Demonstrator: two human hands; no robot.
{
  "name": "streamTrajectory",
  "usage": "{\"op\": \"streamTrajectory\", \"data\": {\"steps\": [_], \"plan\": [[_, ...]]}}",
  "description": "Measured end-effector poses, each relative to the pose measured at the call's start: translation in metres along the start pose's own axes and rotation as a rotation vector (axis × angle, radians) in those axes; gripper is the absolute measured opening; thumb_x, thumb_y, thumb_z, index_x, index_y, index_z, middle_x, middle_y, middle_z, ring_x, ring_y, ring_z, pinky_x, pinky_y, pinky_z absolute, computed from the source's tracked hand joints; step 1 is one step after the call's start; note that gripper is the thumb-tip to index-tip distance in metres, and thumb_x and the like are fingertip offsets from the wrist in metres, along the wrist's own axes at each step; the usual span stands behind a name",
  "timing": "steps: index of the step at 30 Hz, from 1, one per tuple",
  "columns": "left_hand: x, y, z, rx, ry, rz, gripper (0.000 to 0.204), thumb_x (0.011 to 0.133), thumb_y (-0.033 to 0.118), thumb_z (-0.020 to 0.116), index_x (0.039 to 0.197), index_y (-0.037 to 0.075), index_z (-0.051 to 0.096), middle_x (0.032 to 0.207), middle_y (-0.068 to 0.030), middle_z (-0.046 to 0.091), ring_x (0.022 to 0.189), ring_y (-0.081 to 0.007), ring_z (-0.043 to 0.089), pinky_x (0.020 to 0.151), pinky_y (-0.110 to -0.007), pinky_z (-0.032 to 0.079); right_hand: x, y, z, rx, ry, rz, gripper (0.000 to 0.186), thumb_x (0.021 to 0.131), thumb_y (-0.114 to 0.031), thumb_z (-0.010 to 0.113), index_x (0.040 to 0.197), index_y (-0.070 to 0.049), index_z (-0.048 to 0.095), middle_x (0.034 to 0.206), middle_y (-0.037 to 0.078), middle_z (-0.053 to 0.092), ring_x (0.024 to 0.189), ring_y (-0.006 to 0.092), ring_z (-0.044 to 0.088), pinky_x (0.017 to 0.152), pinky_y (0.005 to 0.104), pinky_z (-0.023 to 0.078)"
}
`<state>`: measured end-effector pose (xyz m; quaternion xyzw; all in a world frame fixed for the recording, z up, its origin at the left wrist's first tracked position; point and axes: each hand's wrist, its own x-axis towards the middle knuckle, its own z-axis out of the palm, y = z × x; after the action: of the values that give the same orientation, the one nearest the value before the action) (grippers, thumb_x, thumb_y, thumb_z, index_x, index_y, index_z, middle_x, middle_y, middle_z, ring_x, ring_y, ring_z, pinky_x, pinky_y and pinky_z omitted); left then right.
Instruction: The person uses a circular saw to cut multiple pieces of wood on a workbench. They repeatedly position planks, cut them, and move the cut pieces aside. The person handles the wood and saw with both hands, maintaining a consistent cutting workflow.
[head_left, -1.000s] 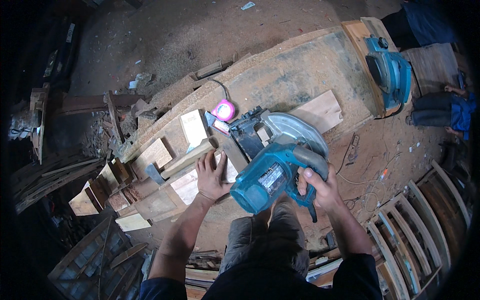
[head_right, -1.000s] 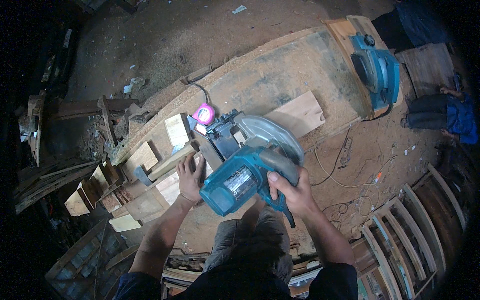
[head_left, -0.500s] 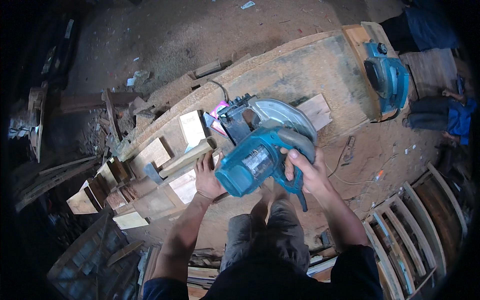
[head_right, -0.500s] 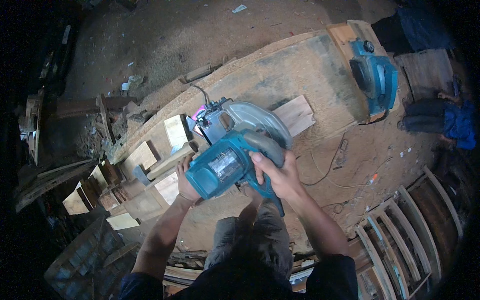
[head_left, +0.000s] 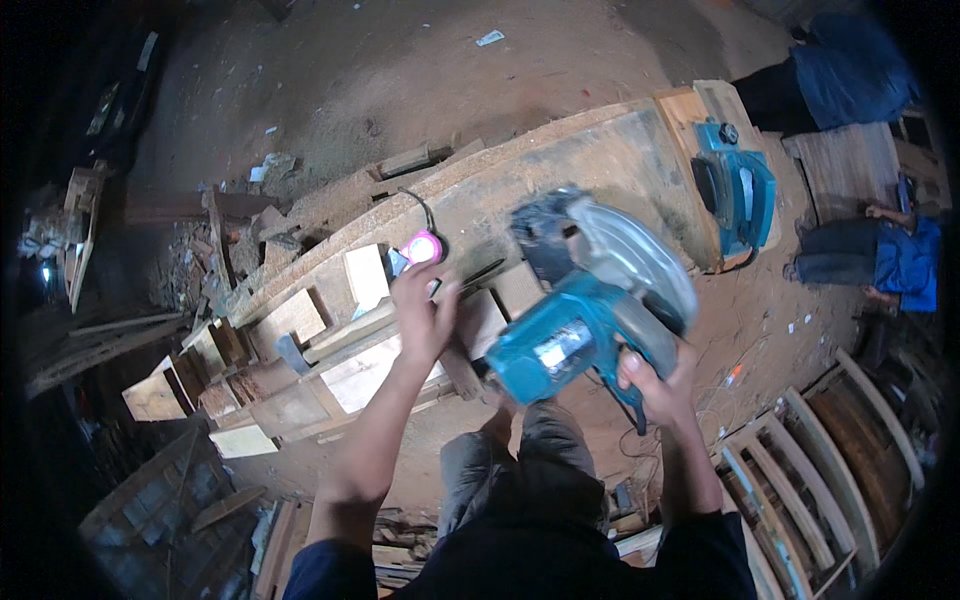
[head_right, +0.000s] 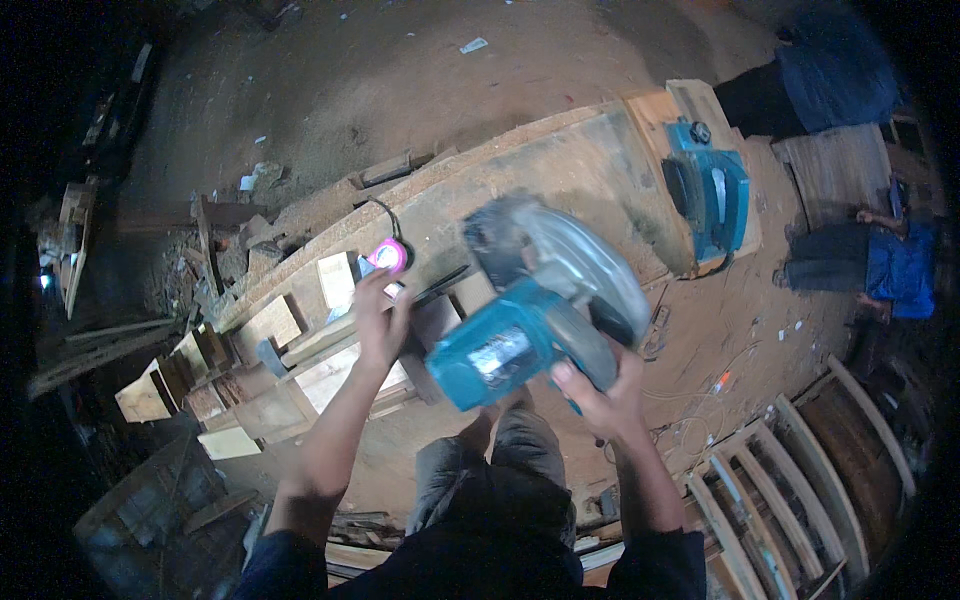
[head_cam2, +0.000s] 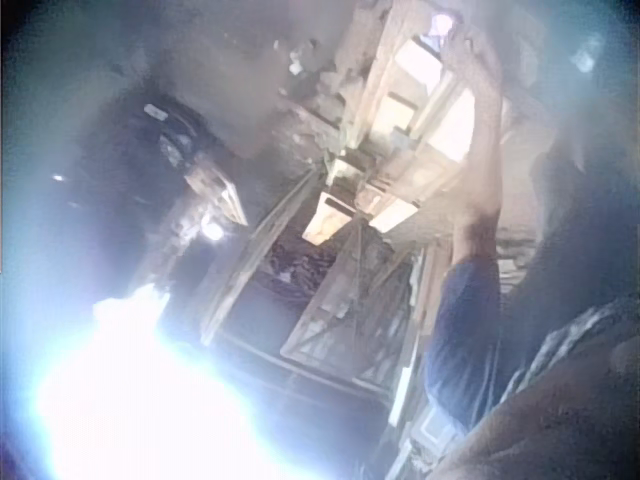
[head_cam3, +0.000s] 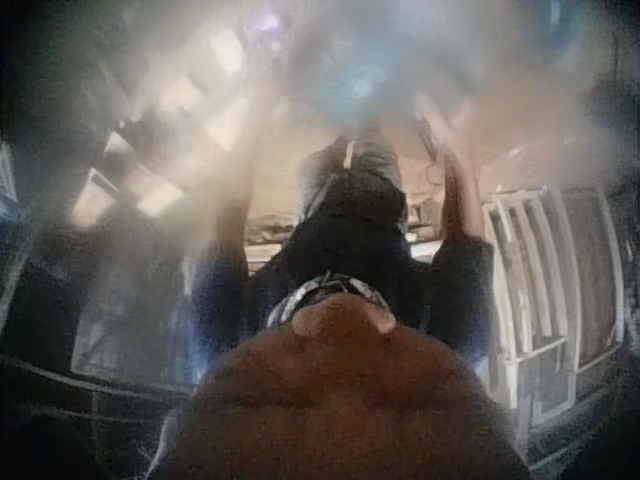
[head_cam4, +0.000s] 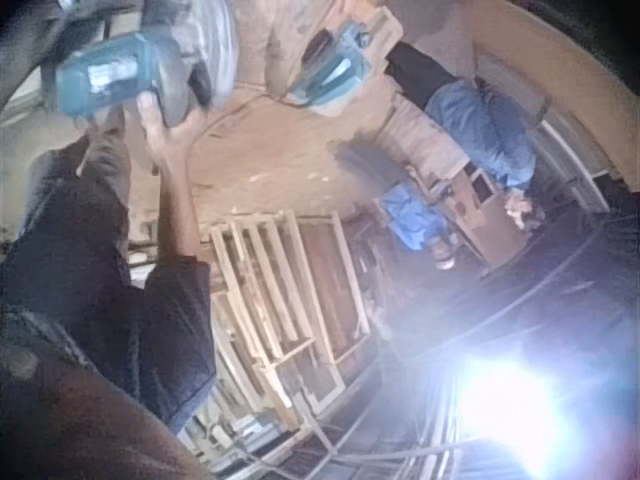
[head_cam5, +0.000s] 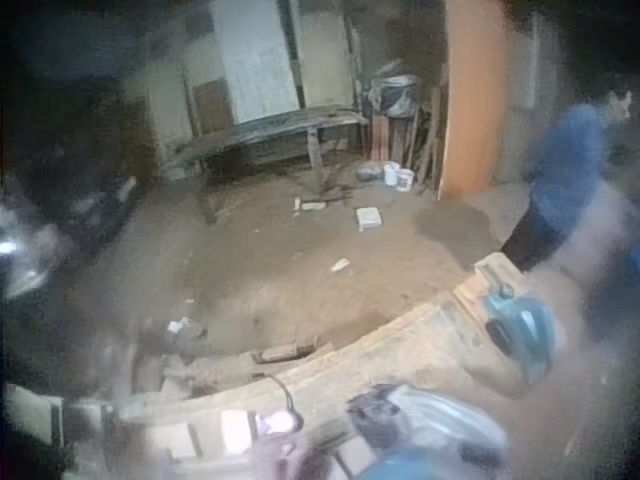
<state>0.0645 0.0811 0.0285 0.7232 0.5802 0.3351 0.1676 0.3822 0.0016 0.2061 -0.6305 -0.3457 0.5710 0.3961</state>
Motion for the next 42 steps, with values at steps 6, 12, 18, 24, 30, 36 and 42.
{"op": "streamTrajectory", "data": {"steps": [6,12,18,24,30,36,42], "plan": [[0.086,0.040,0.117,0.233,-1.037,-0.148,0.061,0.093,0.054,0.071,0.121,0.000,0.069,0.122,-0.0243,0.071,0.112,-0.0426,0.067,0.098,-0.050,0.054,-0.014,0.014,-0.054,-0.169,0.196,0.012,0.052,0.084,-0.040,0.084,0.108,0.003,0.068,0.089,0.003,0.067,0.081,0.0120,0.062,0.073,0.0317,0.050],[0.113,0.029,0.094,-0.131,-0.881,-0.370,0.063,0.093,0.053,0.073,0.122,-0.002,0.064,0.113,-0.0235,0.072,0.107,-0.0365,0.071,0.093,-0.044,0.055,0.011,0.025,-0.067,-0.162,0.289,-0.045,0.043,0.088,-0.033,0.083,0.105,0.004,0.069,0.085,0.002,0.067,0.072,0.0134,0.061,0.065,0.0342,0.051],[0.089,-0.001,-0.008,-0.078,-0.294,-0.670,0.058,0.103,0.050,0.062,0.125,-0.004,0.058,0.109,-0.0254,0.071,0.103,-0.0389,0.070,0.090,-0.045,0.053,0.073,0.038,-0.041,-0.616,0.316,-0.265,0.046,0.086,-0.032,0.086,0.108,0.004,0.071,0.088,0.019,0.074,0.081,0.0340,0.074,0.074,0.0429,0.055],[-0.008,-0.063,-0.114,-0.291,0.221,-0.941,0.046,0.108,0.039,0.058,0.130,-0.001,0.063,0.113,-0.0096,0.069,0.105,-0.0167,0.061,0.095,-0.032,0.049,0.115,0.086,0.001,-1.015,0.368,-0.463,0.043,0.087,-0.030,0.085,0.114,0.001,0.073,0.097,0.024,0.076,0.088,0.0419,0.074,0.079,0.0496,0.056],[-0.129,-0.190,-0.165,-0.414,0.532,-1.189,0.053,0.106,0.048,0.058,0.127,-0.001,0.060,0.117,-0.0127,0.069,0.108,-0.0200,0.062,0.095,-0.035,0.050,0.113,0.090,0.034,-1.101,0.373,-0.391,0.048,0.089,-0.030,0.083,0.123,0.000,0.069,0.106,0.025,0.071,0.099,0.0434,0.069,0.086,0.0510,0.054],[-0.140,-0.206,-0.161,-0.797,0.658,-1.324,0.050,0.106,0.035,0.061,0.136,-0.004,0.051,0.123,-0.0170,0.064,0.112,-0.0266,0.064,0.087,-0.040,0.058,0.082,0.073,0.098,-1.091,0.259,-0.802,0.045,0.096,-0.015,0.074,0.134,0.005,0.060,0.124,0.023,0.064,0.112,0.0379,0.065,0.098,0.0451,0.051],[-0.177,-0.168,-0.162,-0.063,0.520,-1.040,0.053,0.101,0.031,0.068,0.136,-0.007,0.054,0.119,-0.0213,0.063,0.104,-0.0268,0.064,0.082,-0.038,0.056,0.095,0.167,0.155,-0.598,0.075,-0.078,0.036,0.102,-0.015,0.064,0.131,0.006,0.064,0.115,0.024,0.071,0.108,0.0354,0.069,0.097,0.0427,0.052]]}}
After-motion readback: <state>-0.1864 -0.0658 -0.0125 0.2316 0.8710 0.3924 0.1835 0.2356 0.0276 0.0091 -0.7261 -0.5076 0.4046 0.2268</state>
